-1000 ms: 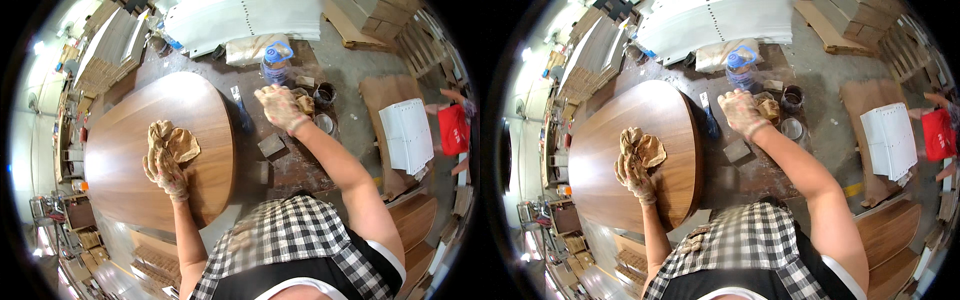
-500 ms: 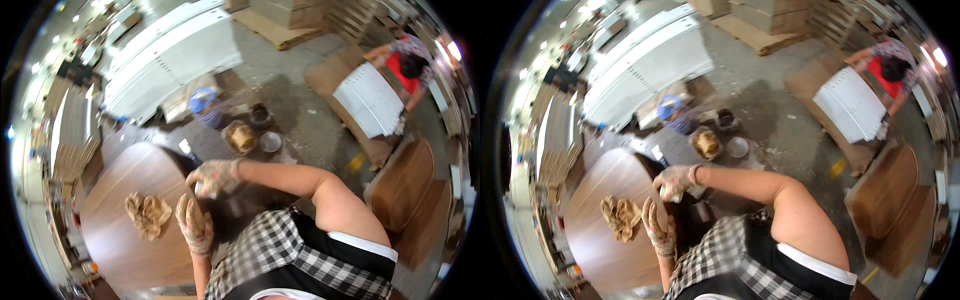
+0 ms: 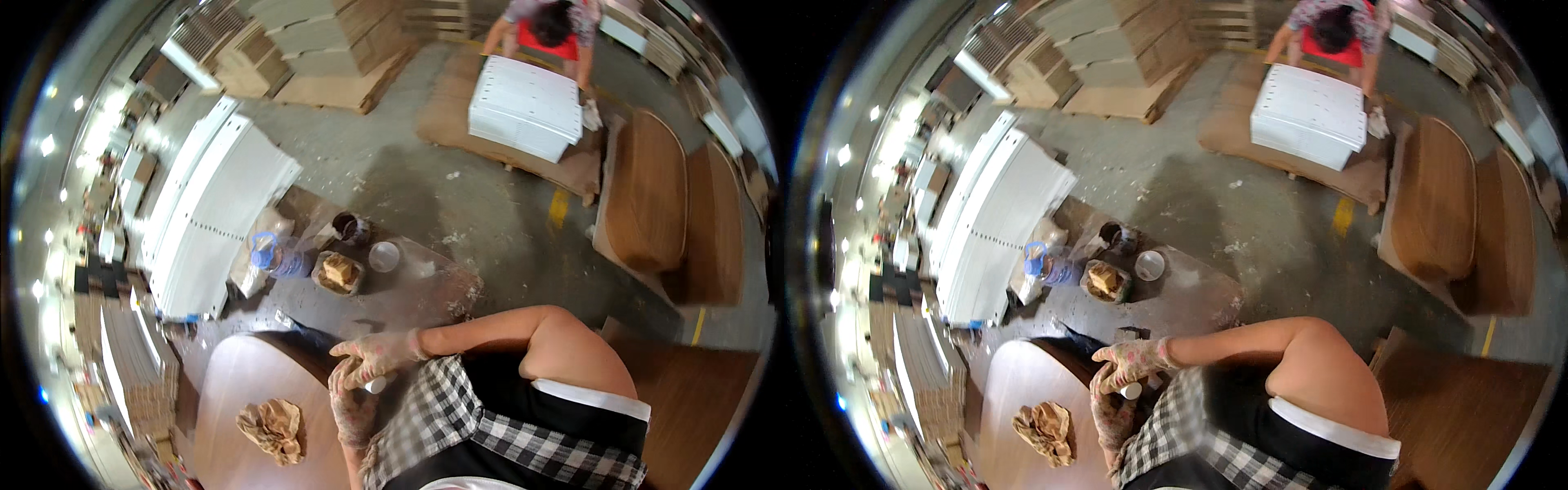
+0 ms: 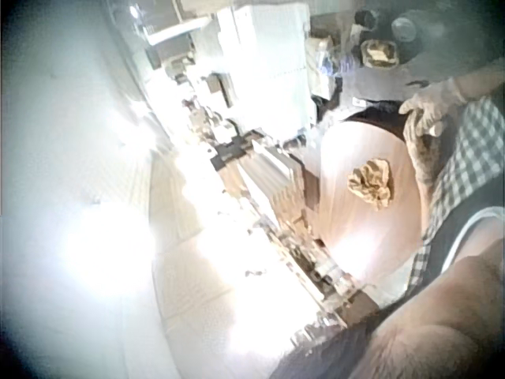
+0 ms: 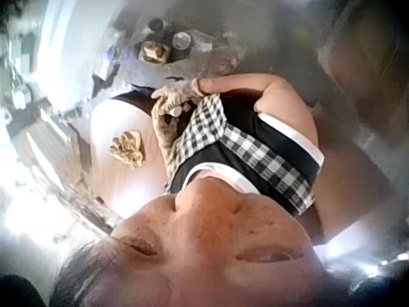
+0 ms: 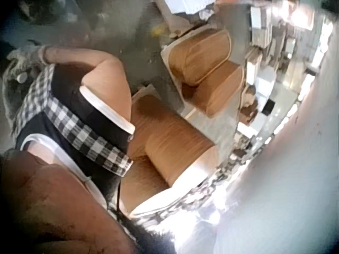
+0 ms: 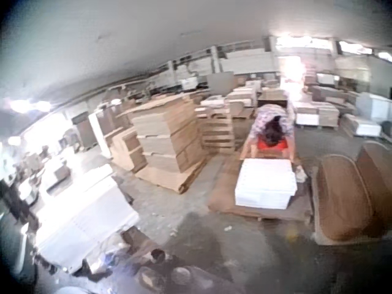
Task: The person wipes the surface of a wooden tabletop with a cloth and then uses a small tool to apply a substance to the edge of a white furniture component.
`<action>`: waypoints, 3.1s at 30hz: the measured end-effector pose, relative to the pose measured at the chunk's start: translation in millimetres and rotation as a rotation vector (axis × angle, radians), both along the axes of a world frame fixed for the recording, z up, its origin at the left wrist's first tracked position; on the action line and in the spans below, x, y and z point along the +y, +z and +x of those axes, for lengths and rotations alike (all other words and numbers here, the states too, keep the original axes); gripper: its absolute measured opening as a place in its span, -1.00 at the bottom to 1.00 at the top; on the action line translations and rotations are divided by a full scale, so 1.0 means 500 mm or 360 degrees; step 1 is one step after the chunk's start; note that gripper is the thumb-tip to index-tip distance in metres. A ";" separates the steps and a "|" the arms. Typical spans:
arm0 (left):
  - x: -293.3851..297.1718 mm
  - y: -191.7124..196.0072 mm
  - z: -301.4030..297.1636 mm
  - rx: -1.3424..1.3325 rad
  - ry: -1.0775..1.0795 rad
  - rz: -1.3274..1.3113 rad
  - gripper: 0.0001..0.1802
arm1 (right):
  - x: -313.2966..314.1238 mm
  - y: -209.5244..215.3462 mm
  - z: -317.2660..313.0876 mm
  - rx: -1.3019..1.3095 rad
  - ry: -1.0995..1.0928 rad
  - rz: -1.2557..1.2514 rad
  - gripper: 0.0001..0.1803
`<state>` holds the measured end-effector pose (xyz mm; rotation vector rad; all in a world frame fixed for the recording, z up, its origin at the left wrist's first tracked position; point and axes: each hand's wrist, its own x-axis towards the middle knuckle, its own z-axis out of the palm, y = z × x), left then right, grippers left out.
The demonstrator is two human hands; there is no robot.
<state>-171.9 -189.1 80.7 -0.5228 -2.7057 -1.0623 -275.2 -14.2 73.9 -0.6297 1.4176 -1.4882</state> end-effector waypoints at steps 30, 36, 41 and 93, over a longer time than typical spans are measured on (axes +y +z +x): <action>0.777 -0.198 -0.302 -0.2219 0.0100 0.1736 -0.36 | 1.430 -0.790 -0.387 -0.0942 -0.3106 0.0093 -0.68; 0.884 -0.277 -0.369 -0.2094 0.0791 0.1067 -0.54 | 1.736 -0.959 -0.456 -0.0739 -0.3160 0.0654 -0.25; 0.985 -0.353 -0.405 -0.2238 0.1000 0.0982 -0.55 | 1.879 -0.989 -0.556 -0.0961 -0.3327 0.0559 0.03; 0.707 -0.094 -0.101 -0.1063 0.0435 0.1438 -0.46 | 1.000 -0.840 0.027 -0.0716 -0.2204 0.0529 -0.61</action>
